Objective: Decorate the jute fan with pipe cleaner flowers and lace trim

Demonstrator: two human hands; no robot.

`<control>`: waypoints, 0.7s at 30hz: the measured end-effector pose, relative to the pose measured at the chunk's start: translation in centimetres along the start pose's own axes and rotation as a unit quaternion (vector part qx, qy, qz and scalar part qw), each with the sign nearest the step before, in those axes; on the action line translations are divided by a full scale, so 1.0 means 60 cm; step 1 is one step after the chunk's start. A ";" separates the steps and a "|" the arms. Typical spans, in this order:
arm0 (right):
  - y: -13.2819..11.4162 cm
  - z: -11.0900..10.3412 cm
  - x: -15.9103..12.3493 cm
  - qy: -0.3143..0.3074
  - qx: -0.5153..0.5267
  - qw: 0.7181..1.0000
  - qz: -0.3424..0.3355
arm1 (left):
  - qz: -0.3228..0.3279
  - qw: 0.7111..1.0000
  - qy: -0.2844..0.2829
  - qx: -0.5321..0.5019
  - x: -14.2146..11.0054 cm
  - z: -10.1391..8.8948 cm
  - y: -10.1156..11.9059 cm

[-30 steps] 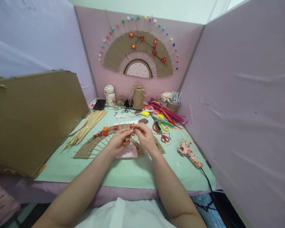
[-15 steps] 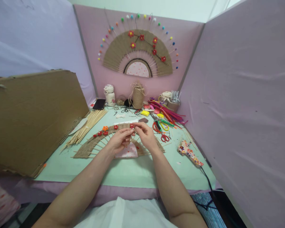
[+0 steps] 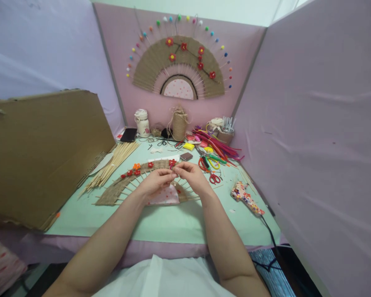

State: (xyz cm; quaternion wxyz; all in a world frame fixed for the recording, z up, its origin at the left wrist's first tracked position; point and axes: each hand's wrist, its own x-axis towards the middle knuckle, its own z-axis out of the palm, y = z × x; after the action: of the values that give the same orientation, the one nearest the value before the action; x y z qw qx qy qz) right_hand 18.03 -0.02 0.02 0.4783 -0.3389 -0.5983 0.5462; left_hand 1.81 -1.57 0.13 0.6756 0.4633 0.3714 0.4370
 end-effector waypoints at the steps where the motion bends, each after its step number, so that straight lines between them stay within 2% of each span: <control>1: 0.001 0.000 0.001 0.005 -0.005 1.000 0.000 | 0.007 1.000 0.004 0.024 0.000 -0.001 -0.001; 3: 0.004 -0.001 0.003 0.013 -0.012 1.000 0.001 | 0.022 0.998 0.007 0.054 0.001 -0.003 -0.002; 6: 0.006 0.001 0.005 0.028 -0.013 0.999 -0.007 | 0.042 0.998 0.004 0.045 0.002 -0.004 -0.001; 11: 0.001 0.014 0.002 0.078 -0.048 0.995 -0.044 | 0.037 0.997 0.056 -0.041 0.002 0.002 0.007; 14: -0.003 0.020 0.001 0.084 -0.076 0.991 -0.076 | 0.034 0.991 0.079 -0.098 0.003 0.005 0.010; 21: 0.002 0.021 0.003 0.085 -0.130 0.978 -0.141 | 0.010 0.975 0.086 -0.204 0.007 0.006 0.005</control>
State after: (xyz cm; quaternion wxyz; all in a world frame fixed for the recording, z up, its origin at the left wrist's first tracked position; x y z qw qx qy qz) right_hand 16.76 -0.26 0.01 0.5513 -0.3556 -0.6631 0.3603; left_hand 2.22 -1.24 0.46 0.7170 0.2805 0.3266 0.5483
